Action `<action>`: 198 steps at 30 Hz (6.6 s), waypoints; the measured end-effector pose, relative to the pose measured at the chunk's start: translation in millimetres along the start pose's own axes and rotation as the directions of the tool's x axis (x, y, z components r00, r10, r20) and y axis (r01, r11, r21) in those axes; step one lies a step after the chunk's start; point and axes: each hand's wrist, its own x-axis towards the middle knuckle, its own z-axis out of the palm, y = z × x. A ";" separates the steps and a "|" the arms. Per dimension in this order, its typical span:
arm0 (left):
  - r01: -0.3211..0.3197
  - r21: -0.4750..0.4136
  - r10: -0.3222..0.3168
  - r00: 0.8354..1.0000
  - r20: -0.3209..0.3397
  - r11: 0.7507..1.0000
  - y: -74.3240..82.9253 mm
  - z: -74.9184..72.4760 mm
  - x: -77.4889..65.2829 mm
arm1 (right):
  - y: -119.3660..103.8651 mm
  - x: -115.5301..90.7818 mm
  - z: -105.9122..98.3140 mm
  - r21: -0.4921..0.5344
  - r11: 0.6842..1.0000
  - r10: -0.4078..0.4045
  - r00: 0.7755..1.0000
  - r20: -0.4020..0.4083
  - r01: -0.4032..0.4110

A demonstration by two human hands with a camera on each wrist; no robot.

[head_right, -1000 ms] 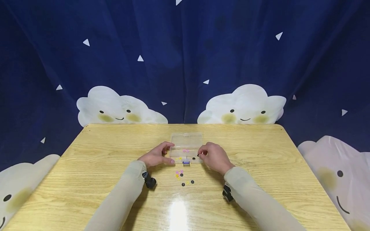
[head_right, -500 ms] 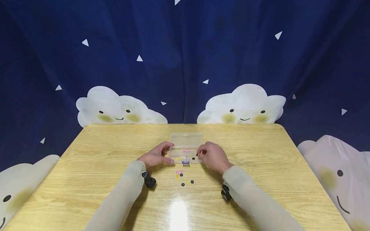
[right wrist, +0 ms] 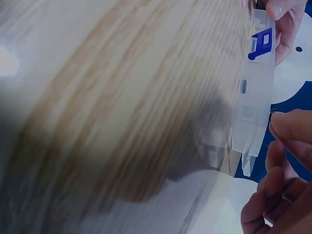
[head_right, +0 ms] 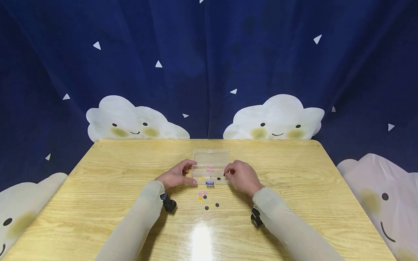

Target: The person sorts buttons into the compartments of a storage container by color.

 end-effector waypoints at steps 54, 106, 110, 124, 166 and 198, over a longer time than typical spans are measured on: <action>-0.005 0.025 0.005 1.000 0.014 1.000 4.1 -0.8 -2.9 | -11.2 -12.9 -5.2 0.010 0.998 -0.057 0.998 0.027 0.057; 0.007 -0.018 -0.007 1.000 0.013 1.000 2.2 1.2 0.4 | -34.2 -39.9 15.6 -0.015 0.948 -0.306 0.923 0.234 0.318; 0.012 -0.025 -0.011 1.000 0.012 1.000 2.0 1.3 0.5 | -34.9 -41.1 15.8 -0.009 0.951 -0.296 0.922 0.251 0.308; 0.006 -0.027 -0.006 1.000 0.014 1.000 2.2 0.8 -0.9 | -35.4 -42.0 21.5 0.003 0.949 -0.304 0.912 0.275 0.316; 0.004 -0.001 -0.004 1.000 0.014 1.000 4.0 -0.7 0.0 | -45.4 -45.9 22.6 -0.081 0.947 -0.290 0.938 0.192 0.310; 0.009 -0.004 -0.009 1.000 0.021 1.000 1.3 0.3 2.4 | -42.2 -48.1 26.8 -0.077 0.939 -0.318 0.933 0.168 0.334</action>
